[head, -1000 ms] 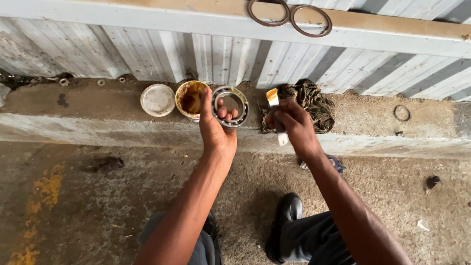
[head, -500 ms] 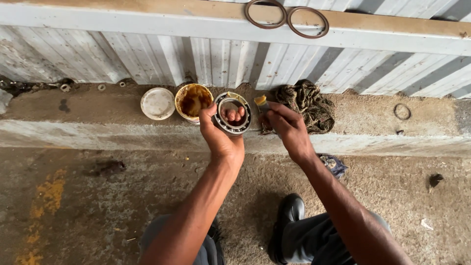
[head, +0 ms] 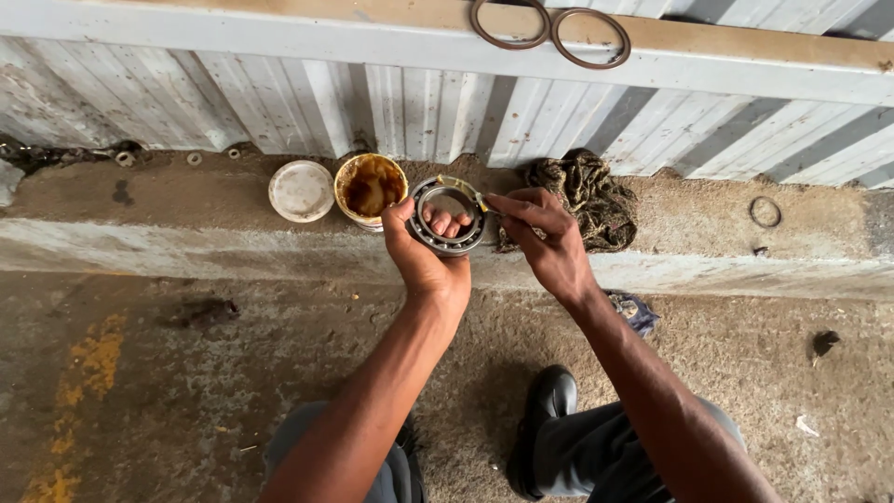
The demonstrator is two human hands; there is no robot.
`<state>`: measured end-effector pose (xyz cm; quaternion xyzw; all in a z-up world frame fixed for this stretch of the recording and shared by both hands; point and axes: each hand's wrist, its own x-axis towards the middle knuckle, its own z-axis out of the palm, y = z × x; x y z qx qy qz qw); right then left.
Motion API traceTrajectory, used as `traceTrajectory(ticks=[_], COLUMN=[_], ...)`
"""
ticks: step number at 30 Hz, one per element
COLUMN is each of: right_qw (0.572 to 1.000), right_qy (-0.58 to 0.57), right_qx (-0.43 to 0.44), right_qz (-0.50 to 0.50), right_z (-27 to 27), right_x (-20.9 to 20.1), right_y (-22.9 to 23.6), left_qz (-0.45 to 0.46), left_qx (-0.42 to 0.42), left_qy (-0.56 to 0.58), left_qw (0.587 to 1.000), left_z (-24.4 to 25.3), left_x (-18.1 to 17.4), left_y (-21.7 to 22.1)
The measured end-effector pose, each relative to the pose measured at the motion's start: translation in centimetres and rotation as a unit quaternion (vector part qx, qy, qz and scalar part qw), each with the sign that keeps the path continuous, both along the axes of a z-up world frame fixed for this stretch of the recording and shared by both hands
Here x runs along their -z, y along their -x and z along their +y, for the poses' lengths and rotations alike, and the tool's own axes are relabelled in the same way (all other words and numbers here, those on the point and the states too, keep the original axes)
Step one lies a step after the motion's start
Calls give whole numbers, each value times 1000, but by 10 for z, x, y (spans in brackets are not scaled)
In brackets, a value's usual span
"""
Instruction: Greasing a metal ball bearing by hand using grease from a container and a small tool.
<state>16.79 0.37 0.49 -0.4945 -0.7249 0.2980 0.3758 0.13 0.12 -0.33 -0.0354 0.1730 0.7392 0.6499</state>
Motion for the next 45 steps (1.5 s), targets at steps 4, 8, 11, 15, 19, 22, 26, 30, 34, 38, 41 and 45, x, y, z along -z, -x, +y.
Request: traceTrajectory(ticks=[4, 8, 11, 15, 19, 22, 26, 30, 34, 38, 41, 45], right_qw=[1000, 997, 987, 962, 942, 924, 924, 978, 999, 976, 970, 967], right_qy=[-22, -70, -139, -215, -255, -279, -234, -119, 26, 160, 185, 150], right_qx=[-3, -15, -20, -17, -18, -18, -14, 4, -10, 26, 41, 4], right_qz=[-16, -31, -80, -168, -217, -260, -302, -172, 28, 146, 154, 207], right_z=[1, 3, 4, 7, 8, 12, 20, 23, 18, 8, 6, 3], right_x=[2, 0, -6, -6, -10, -7, 8, 16, 3, -14, -6, 7], right_y=[-1, -2, -3, -10, -15, -21, -34, -36, -25, -9, -7, -4], left_qz=[-6, -3, -13, -20, -18, -1, 25, 9, 24, 34, 18, 1], left_qx=[8, 9, 16, 21, 31, 23, 16, 19, 21, 30, 40, 40], left_qy=[-9, -14, -10, 4, 4, 26, 13, -24, -19, 10, 14, 6], left_qw=[1000, 1000, 1000, 1000, 999, 999, 999, 999, 999, 999, 999, 999], left_z=[-2, -1, 1, 4, 6, 7, 10, 11, 11, 9, 9, 11], left_x=[-1, 2, 6, 13, 15, 16, 15, 10, 12, 16, 16, 18], left_y=[0, 0, 1, 2, 2, 3, 7, 11, 6, 3, 1, 0])
